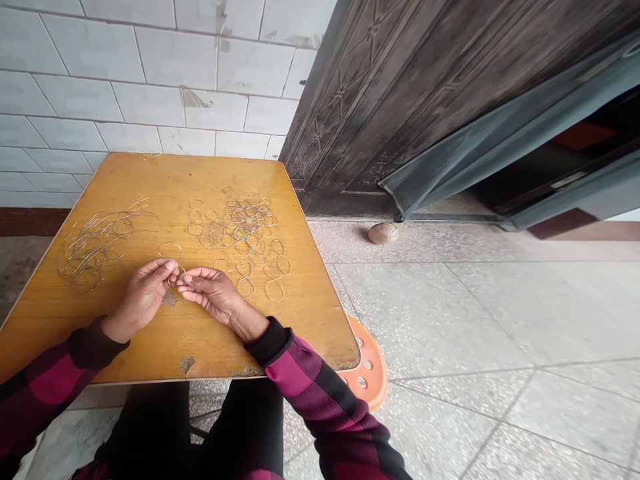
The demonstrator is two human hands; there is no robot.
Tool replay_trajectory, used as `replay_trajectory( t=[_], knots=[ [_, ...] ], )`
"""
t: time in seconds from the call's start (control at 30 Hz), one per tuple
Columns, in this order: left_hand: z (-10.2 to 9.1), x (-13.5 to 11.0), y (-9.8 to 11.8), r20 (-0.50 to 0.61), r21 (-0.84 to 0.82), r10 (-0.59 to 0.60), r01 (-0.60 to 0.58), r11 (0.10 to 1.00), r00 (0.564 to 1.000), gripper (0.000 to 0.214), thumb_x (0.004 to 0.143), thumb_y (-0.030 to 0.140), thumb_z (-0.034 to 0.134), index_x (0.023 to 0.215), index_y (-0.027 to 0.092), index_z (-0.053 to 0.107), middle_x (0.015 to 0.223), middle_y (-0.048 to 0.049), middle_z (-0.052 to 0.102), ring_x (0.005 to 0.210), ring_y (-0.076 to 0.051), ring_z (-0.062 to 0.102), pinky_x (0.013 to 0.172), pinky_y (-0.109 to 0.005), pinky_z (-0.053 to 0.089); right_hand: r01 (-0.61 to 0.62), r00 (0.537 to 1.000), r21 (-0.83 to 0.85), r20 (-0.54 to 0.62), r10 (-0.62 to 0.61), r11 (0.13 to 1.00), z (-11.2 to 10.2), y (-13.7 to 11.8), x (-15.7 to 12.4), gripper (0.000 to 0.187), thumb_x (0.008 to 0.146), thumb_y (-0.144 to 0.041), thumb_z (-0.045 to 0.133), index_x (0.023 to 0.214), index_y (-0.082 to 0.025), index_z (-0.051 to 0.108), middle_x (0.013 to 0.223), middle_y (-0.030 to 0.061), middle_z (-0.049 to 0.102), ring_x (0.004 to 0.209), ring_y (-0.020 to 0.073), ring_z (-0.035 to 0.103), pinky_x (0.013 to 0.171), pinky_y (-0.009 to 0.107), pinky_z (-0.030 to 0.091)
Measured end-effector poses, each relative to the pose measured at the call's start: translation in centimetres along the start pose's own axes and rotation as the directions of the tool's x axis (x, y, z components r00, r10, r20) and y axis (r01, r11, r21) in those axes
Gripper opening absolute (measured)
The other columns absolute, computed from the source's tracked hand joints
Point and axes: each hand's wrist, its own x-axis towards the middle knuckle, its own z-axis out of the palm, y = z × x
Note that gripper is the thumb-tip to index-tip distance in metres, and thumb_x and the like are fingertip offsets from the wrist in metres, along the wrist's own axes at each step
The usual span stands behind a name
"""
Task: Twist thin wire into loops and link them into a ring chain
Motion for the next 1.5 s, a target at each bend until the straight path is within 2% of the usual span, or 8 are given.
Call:
replay_trajectory(
  t=[0.23, 0.5, 0.77, 1.17, 1.27, 1.33, 1.4, 1.5],
  knots=[
    [-0.5, -0.1, 0.1, -0.025, 0.072, -0.088, 0.090, 0.993, 0.996, 0.023, 0.067, 0.032, 0.075, 0.083, 0.016, 0.069, 0.073, -0.0016, 0.064, 0.066, -0.011, 0.053, 0.067, -0.025, 0.041, 0.027, 0.998, 0.042, -0.053, -0.024, 0.999, -0.5, -0.9, -0.1, 0.009, 0.075, -0.014, 0.076, 0.078, -0.011, 0.069, 0.074, 0.0021, 0.074, 0.062, 0.0074, 0.070, 0.062, 0.013, 0.058],
    [-0.8, 0.1, 0.0, -0.013, 0.237, -0.025, 0.027, 0.971, 1.000, 0.026, 0.067, 0.035, 0.074, 0.085, 0.017, 0.069, 0.075, -0.0015, 0.063, 0.068, -0.013, 0.054, 0.068, -0.027, 0.042, 0.088, 0.989, -0.022, -0.117, -0.090, 0.996, -0.8, -2.0, -0.5, 0.012, 0.075, -0.019, 0.076, 0.080, -0.012, 0.067, 0.072, 0.0023, 0.074, 0.059, 0.0077, 0.069, 0.056, 0.014, 0.057],
    [-1.7, 1.1, 0.1, -0.014, 0.379, 0.067, -0.057, 0.924, 0.998, 0.025, 0.068, 0.033, 0.073, 0.086, 0.016, 0.068, 0.073, -0.0005, 0.061, 0.066, -0.012, 0.052, 0.064, -0.025, 0.042, 0.292, 0.910, -0.373, -0.175, -0.376, 0.881, -2.0, -3.0, -0.9, 0.031, 0.066, -0.028, 0.080, 0.086, -0.016, 0.059, 0.066, -0.0020, 0.069, 0.053, 0.0076, 0.065, 0.051, 0.017, 0.054],
    [-2.6, 2.1, 0.6, -0.005, 0.476, 0.170, -0.147, 0.867, 0.985, 0.019, 0.068, 0.029, 0.069, 0.082, 0.016, 0.068, 0.066, -0.0004, 0.061, 0.060, -0.013, 0.052, 0.060, -0.026, 0.041, 0.136, 0.946, -0.657, -0.136, -0.295, 0.741, -3.3, -1.8, -0.5, 0.028, 0.072, -0.022, 0.069, 0.093, -0.017, 0.052, 0.062, -0.0027, 0.066, 0.052, 0.0113, 0.066, 0.051, 0.023, 0.055],
    [-3.5, 2.8, 1.7, 0.001, 0.546, 0.232, -0.195, 0.815, 0.973, 0.018, 0.069, 0.029, 0.067, 0.082, 0.017, 0.069, 0.069, -0.0009, 0.061, 0.060, -0.013, 0.052, 0.060, -0.027, 0.041, 0.088, 0.935, -0.818, -0.129, -0.331, 0.568, -3.4, -1.8, -0.7, 0.022, 0.077, -0.024, 0.063, 0.095, -0.017, 0.054, 0.061, -0.0012, 0.066, 0.051, 0.0129, 0.064, 0.051, 0.025, 0.052],
    [-4.7, 3.5, 3.2, 0.005, 0.647, 0.315, -0.243, 0.723, 0.949, 0.016, 0.071, 0.029, 0.066, 0.082, 0.018, 0.069, 0.073, -0.0021, 0.062, 0.063, -0.014, 0.054, 0.064, -0.028, 0.041, 0.091, 0.890, -0.951, -0.055, -0.452, 0.295, -3.2, -2.0, -1.0, 0.017, 0.080, -0.024, 0.060, 0.095, -0.016, 0.059, 0.062, 0.0007, 0.066, 0.052, 0.0130, 0.061, 0.053, 0.025, 0.048],
    [-6.5, 4.2, 5.0, -0.003, 0.787, 0.449, -0.276, 0.553, 0.893, 0.012, 0.072, 0.027, 0.065, 0.080, 0.019, 0.068, 0.081, -0.0032, 0.062, 0.068, -0.016, 0.056, 0.069, -0.029, 0.042, 0.067, 0.818, -0.997, 0.037, -0.574, 0.031, -3.0, -2.2, -1.3, 0.014, 0.079, -0.024, 0.061, 0.092, -0.017, 0.063, 0.065, 0.0027, 0.066, 0.055, 0.0140, 0.060, 0.056, 0.026, 0.044],
    [-9.5, 4.9, 7.7, -0.096, 0.955, 0.612, -0.100, 0.279, 0.785, 0.006, 0.074, 0.022, 0.062, 0.076, 0.020, 0.066, 0.082, -0.0036, 0.059, 0.067, -0.017, 0.053, 0.073, -0.031, 0.040, 0.046, 0.775, -0.992, 0.111, -0.622, -0.120, -2.8, -2.3, -1.6, 0.015, 0.082, -0.024, 0.057, 0.092, -0.016, 0.066, 0.067, 0.0048, 0.067, 0.057, 0.0155, 0.060, 0.057, 0.027, 0.041]
  ],
)
